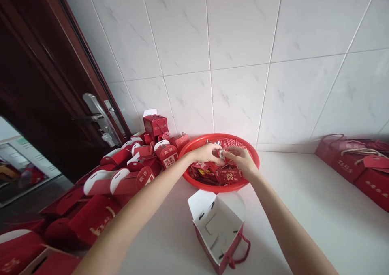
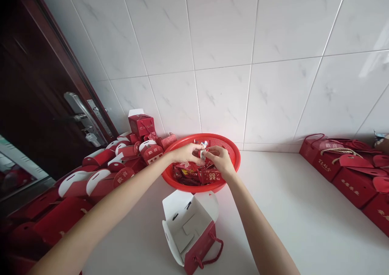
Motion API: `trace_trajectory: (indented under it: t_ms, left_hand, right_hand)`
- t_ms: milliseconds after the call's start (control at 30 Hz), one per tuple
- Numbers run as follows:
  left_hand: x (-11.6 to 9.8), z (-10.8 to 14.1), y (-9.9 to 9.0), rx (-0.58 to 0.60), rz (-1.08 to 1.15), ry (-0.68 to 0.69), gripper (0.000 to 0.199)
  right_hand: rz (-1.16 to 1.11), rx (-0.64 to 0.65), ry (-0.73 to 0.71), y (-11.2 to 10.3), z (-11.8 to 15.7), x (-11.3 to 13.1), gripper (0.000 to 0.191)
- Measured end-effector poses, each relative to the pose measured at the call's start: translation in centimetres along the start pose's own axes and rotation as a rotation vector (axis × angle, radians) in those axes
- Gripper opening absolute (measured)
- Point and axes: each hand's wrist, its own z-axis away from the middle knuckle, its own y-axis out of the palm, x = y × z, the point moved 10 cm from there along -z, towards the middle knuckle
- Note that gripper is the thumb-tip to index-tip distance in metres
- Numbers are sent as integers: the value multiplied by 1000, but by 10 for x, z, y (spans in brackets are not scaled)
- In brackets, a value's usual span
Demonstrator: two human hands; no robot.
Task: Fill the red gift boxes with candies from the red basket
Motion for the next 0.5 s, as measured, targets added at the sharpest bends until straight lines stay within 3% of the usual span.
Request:
trace_trajectory:
  t_ms: [167, 300, 500]
  left_hand:
    - [14, -2, -7, -89, 52, -18, 52]
    - [16, -3, -2, -47, 46, 31, 46]
    - [9, -5, -8, -126, -70, 109, 45]
  right_hand:
    - [-54, -61, -24, -8, 1, 0, 40]
    - [-89, -102, -17, -13, 2, -1, 45]
    - [-148, -171, -50, -19, 2, 2, 41]
